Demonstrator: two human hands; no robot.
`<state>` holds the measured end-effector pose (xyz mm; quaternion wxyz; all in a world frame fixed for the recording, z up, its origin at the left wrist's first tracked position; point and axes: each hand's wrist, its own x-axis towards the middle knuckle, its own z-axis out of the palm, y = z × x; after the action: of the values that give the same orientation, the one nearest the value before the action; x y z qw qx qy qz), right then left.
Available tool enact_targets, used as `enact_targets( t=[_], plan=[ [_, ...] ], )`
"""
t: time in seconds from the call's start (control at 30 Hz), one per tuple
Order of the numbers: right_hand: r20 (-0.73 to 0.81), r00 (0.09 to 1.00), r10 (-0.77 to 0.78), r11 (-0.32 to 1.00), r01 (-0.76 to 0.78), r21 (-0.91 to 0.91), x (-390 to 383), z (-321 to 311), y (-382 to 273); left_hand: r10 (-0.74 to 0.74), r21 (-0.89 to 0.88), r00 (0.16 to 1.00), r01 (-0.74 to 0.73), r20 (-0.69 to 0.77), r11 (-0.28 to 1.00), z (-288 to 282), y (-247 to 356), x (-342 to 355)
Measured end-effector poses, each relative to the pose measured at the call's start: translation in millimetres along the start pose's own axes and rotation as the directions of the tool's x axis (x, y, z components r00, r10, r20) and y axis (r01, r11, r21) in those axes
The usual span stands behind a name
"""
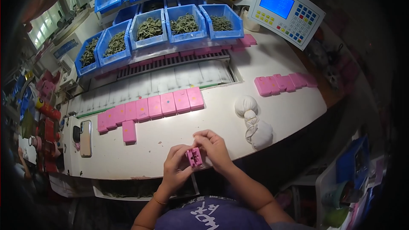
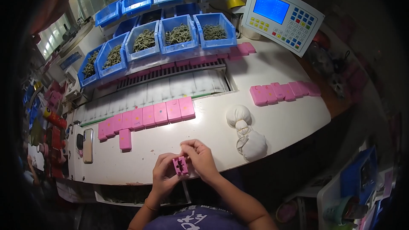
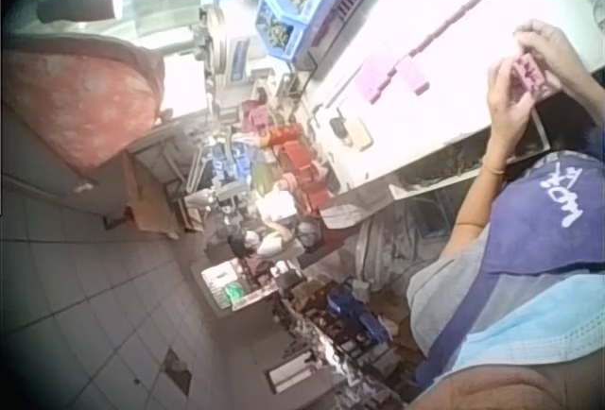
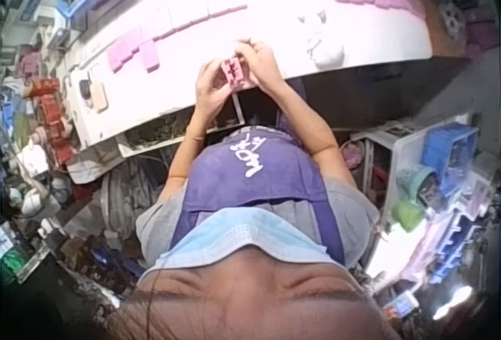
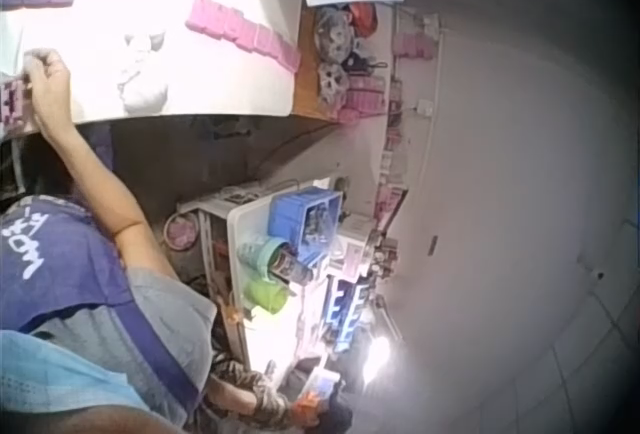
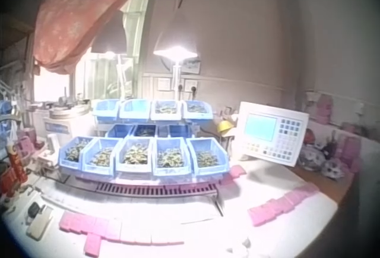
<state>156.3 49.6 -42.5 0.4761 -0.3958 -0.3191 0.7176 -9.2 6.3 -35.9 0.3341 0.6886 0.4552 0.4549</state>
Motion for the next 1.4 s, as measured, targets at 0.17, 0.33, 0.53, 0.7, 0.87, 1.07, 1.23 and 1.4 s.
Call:
enact_targets(
  t=[0.17,0.33,0.53,0.7,0.87,1.07,1.23,1.4],
  plan=[
    [0.004,0.968,-0.253,0.917,0.241,-0.317,-5,-11,-14,-0.097,-0.119,0.995,0.092,-0.038,0.989,3,-2,0],
    [0.188,0.982,-0.005,0.990,0.032,-0.140,-34,-13,-18,-0.072,-0.079,0.995,0.066,-0.066,0.995,6,-3,0],
    [0.243,0.969,0.030,0.995,-0.006,-0.099,-37,-3,-15,-0.085,-0.064,0.994,0.080,-0.070,0.995,8,-2,1],
    [0.174,0.983,0.055,0.995,-0.040,-0.088,-39,-2,-14,-0.017,0.024,0.997,0.019,-0.079,1.000,10,1,1],
    [0.105,0.994,0.028,0.999,-0.031,0.029,-38,0,-4,0.008,0.073,0.996,-0.002,-0.091,0.997,13,3,2],
    [0.078,0.996,-0.046,0.998,0.042,0.053,-32,-3,8,0.034,0.117,0.995,-0.023,-0.096,0.993,15,2,3],
    [0.043,0.995,-0.088,0.990,0.082,0.116,-26,0,18,-0.042,0.074,0.995,0.049,-0.090,0.996,15,-7,-6],
    [0.070,0.980,-0.188,0.982,0.185,0.045,-21,1,21,0.049,-0.118,0.984,-0.070,-0.171,0.991,24,-29,-3]
  ],
)
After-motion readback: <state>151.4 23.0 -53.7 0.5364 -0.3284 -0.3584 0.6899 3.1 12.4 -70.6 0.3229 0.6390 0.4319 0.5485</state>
